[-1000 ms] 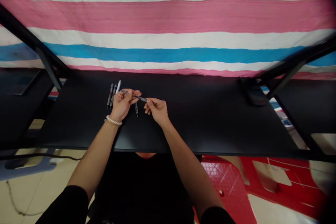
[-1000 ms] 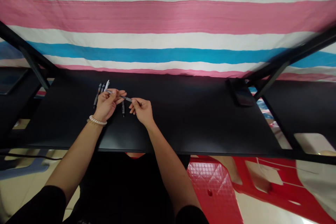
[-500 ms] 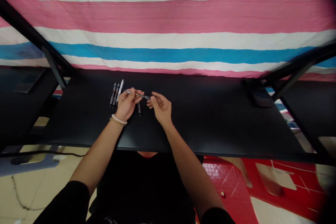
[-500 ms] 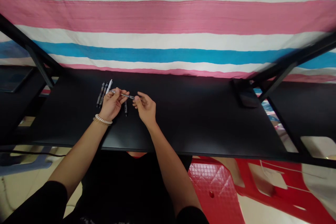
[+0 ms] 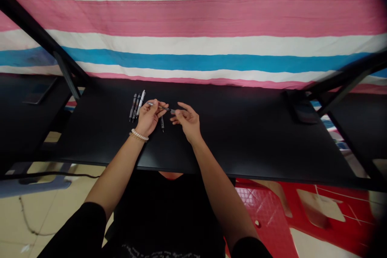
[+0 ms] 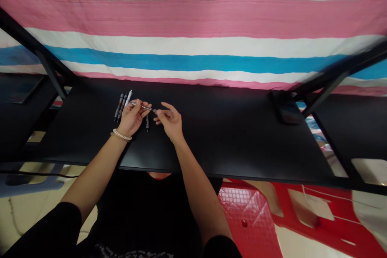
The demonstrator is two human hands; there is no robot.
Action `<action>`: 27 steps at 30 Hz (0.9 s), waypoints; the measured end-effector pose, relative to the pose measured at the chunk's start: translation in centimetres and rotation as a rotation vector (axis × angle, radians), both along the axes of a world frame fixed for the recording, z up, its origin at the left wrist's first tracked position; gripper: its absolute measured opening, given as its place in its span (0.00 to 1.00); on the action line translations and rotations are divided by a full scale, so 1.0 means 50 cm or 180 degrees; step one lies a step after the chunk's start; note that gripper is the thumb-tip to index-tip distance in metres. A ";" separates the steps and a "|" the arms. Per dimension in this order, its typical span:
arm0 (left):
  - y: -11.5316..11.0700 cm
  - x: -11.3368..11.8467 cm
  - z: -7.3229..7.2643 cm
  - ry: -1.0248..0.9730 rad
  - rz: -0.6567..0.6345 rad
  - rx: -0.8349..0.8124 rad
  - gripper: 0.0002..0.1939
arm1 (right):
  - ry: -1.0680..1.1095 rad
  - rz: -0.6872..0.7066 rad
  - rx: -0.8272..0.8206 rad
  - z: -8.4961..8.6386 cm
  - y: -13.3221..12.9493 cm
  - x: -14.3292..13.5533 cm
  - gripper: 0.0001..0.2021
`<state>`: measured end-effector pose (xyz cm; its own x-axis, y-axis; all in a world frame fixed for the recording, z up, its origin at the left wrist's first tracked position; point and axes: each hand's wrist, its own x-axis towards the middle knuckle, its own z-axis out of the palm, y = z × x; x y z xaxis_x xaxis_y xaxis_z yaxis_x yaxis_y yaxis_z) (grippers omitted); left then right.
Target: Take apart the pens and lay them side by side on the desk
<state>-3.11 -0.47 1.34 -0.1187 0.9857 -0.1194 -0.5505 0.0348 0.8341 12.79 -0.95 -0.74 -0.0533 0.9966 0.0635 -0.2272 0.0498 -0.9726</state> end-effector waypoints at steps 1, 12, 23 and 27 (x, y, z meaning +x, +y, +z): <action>0.000 0.000 0.000 0.0017 0.0002 -0.0020 0.12 | -0.0024 0.0030 -0.0124 0.000 0.000 0.000 0.22; 0.002 -0.002 -0.003 -0.0017 -0.0019 0.0037 0.14 | -0.0009 -0.0025 -0.0151 -0.006 0.001 -0.001 0.22; 0.019 -0.026 -0.015 0.0191 0.0445 -0.0148 0.14 | -0.0093 -0.0156 0.0008 -0.009 0.003 0.005 0.18; 0.005 0.000 -0.007 0.0120 0.0050 -0.0123 0.14 | -0.0024 -0.0090 -0.0019 -0.008 -0.004 -0.006 0.20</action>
<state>-3.13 -0.25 0.99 -0.1392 0.9785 -0.1524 -0.5194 0.0589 0.8525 12.47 -1.13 -1.14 -0.0256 0.9980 0.0572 -0.2183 0.0503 -0.9746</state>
